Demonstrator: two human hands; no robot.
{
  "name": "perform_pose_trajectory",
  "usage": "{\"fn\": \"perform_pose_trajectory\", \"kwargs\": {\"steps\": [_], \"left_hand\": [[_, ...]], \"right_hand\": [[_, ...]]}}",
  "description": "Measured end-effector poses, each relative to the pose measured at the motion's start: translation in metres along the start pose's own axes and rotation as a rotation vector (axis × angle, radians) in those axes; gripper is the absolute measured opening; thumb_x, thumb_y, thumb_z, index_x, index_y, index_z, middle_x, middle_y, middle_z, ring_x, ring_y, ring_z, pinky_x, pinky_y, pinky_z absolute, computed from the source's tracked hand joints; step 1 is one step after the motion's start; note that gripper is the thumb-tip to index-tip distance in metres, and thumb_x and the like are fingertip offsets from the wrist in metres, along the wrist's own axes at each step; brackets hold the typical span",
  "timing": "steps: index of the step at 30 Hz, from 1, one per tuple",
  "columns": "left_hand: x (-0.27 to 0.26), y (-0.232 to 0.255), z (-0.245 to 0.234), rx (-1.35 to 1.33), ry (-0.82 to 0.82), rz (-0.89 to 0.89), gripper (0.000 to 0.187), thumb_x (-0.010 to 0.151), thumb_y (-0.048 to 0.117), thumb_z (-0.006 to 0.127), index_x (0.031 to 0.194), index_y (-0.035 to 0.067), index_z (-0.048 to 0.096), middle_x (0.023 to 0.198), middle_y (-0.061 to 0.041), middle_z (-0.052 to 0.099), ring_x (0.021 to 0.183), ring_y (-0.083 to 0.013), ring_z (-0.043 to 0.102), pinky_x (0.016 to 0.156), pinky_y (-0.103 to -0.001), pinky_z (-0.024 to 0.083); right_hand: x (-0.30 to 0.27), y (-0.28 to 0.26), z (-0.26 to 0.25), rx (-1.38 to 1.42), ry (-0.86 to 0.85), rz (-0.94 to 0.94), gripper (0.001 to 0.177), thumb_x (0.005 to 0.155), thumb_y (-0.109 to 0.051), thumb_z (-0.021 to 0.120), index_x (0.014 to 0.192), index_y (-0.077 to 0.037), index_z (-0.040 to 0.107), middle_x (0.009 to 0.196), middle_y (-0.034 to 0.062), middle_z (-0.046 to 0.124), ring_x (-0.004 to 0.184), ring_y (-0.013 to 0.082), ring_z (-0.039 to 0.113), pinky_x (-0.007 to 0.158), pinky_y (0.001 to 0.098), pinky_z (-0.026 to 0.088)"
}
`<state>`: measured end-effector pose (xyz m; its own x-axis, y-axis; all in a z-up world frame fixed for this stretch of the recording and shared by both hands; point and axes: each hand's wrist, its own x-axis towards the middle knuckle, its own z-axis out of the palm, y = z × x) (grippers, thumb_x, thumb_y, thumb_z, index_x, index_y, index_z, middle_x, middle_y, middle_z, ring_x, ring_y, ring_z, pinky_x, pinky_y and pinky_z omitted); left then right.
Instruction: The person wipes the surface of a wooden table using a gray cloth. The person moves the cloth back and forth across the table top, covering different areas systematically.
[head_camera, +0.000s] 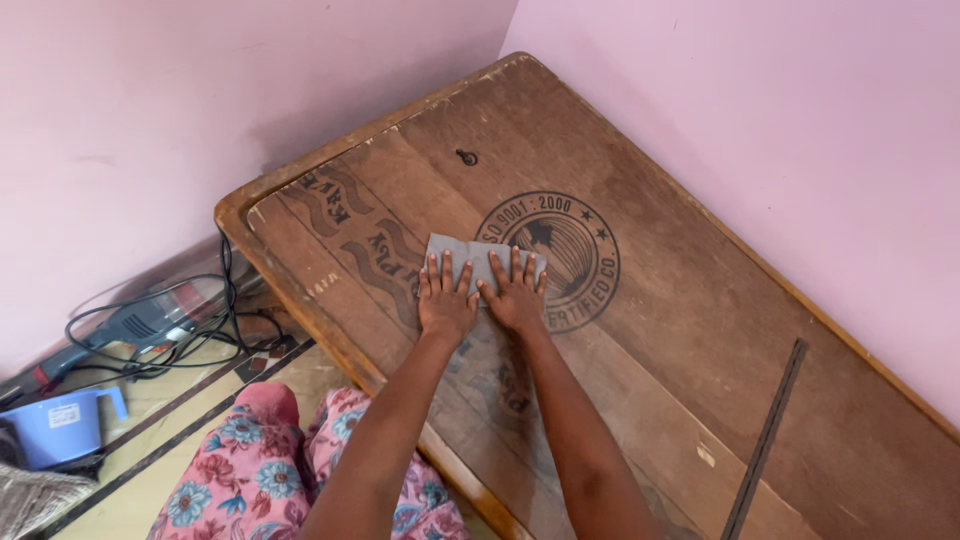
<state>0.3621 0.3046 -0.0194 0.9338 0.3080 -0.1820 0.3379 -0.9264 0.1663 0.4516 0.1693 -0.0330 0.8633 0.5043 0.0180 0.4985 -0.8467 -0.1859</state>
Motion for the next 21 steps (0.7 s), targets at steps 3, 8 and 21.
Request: {"fn": "perform_pose_trajectory", "kwargs": {"steps": [3, 8, 21], "left_hand": [[-0.043, -0.003, 0.001, 0.033, -0.026, 0.03, 0.07, 0.105, 0.055, 0.03, 0.166, 0.029, 0.007, 0.172, -0.014, -0.008, 0.156, -0.043, -0.009, 0.124, -0.056, -0.001], [-0.119, -0.006, -0.005, 0.063, -0.104, 0.079, 0.073, 0.103, 0.058, 0.032, 0.165, 0.03, 0.007, 0.173, -0.013, -0.009, 0.156, -0.0418, -0.009, 0.122, -0.059, 0.002], [-0.208, 0.006, -0.011, -0.003, -0.237, 0.338, 0.079, 0.095, 0.048, 0.059, 0.163, 0.024, 0.025, 0.174, -0.008, 0.007, 0.158, -0.0387, 0.002, 0.122, -0.065, 0.007]], "right_hand": [[-0.044, -0.012, -0.003, -0.004, 0.013, -0.001, 0.076, 0.094, -0.072, 0.041, 0.162, -0.039, 0.029, 0.172, 0.0108, 0.013, 0.157, 0.0446, 0.005, 0.12, 0.0683, 0.005], [-0.127, -0.026, -0.011, 0.004, 0.01, -0.013, 0.074, 0.096, -0.068, 0.044, 0.161, -0.036, 0.03, 0.171, 0.0121, 0.014, 0.156, 0.046, 0.007, 0.118, 0.0695, 0.006], [-0.262, -0.053, -0.044, 0.096, 0.066, -0.163, 0.068, 0.096, -0.031, 0.05, 0.161, -0.015, 0.034, 0.169, 0.0135, 0.026, 0.158, 0.039, 0.017, 0.123, 0.0627, 0.011]]}}
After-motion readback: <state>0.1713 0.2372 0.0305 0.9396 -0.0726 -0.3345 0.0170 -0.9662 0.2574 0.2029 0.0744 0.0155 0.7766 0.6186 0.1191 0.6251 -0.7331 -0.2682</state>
